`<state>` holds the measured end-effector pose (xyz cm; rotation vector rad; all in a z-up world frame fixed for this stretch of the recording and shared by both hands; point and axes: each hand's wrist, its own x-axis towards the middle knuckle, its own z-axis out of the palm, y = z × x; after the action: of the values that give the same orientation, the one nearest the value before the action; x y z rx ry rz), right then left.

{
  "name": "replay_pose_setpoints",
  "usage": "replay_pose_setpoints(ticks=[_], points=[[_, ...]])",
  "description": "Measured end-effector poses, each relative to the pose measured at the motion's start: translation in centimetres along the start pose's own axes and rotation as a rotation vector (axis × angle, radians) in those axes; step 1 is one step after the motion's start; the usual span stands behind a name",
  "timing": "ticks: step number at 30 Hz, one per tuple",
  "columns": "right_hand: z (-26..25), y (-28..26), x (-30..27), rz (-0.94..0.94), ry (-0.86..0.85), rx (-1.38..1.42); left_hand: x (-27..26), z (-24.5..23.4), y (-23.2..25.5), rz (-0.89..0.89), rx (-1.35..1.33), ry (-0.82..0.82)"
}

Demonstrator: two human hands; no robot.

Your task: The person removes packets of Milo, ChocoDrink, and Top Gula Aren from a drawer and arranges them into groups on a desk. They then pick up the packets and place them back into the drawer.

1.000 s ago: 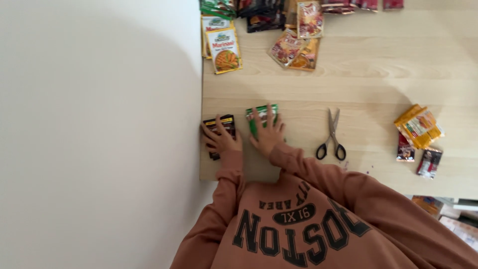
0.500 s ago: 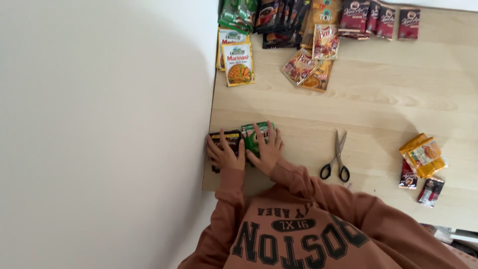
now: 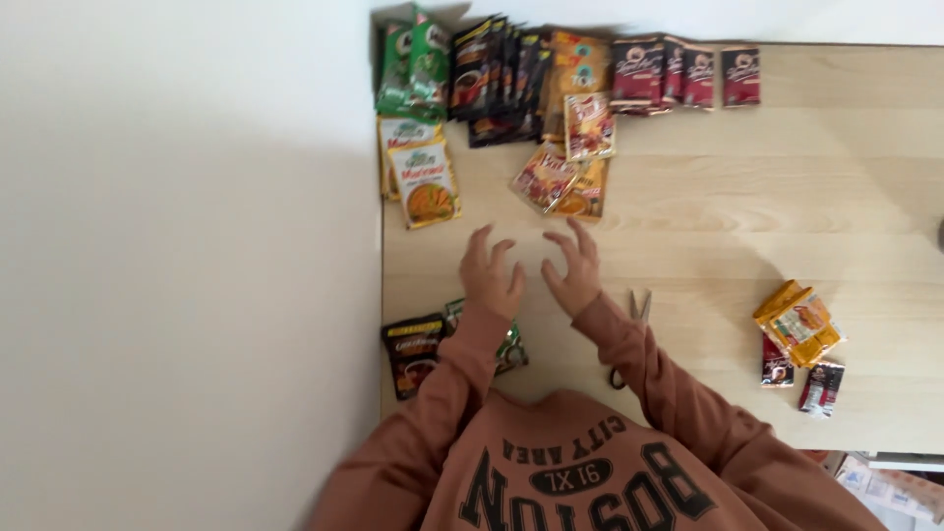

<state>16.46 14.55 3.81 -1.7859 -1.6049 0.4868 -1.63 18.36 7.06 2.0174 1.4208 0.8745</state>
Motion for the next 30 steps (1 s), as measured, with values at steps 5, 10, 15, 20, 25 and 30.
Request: replay_pose_setpoints(ticks=[5, 10, 15, 20, 25, 30], points=[[-0.6, 5.9, 6.1, 0.073, 0.183, 0.011, 5.8, 6.0, 0.9, 0.077, -0.006, -0.07], [0.3, 12.9, 10.8, 0.343, 0.258, 0.358, 8.6, 8.9, 1.5, 0.128, 0.222, -0.276], [1.0, 16.6, 14.3, 0.558, 0.188, 0.367, 8.3, 10.6, 0.7, 0.185, 0.396, -0.305], [1.2, 15.3, 14.5, 0.499, 0.233, -0.017, 7.6, 10.1, -0.3, 0.121, 0.467, -0.319], [1.4, 15.7, 14.7, 0.416, 0.252, 0.086, 7.5, 6.9, -2.2, -0.068, 0.533, -0.403], [2.3, 13.2, 14.4, 0.431, 0.32, 0.36, 7.4, 4.3, -3.5, -0.155, 0.42, -0.165]])
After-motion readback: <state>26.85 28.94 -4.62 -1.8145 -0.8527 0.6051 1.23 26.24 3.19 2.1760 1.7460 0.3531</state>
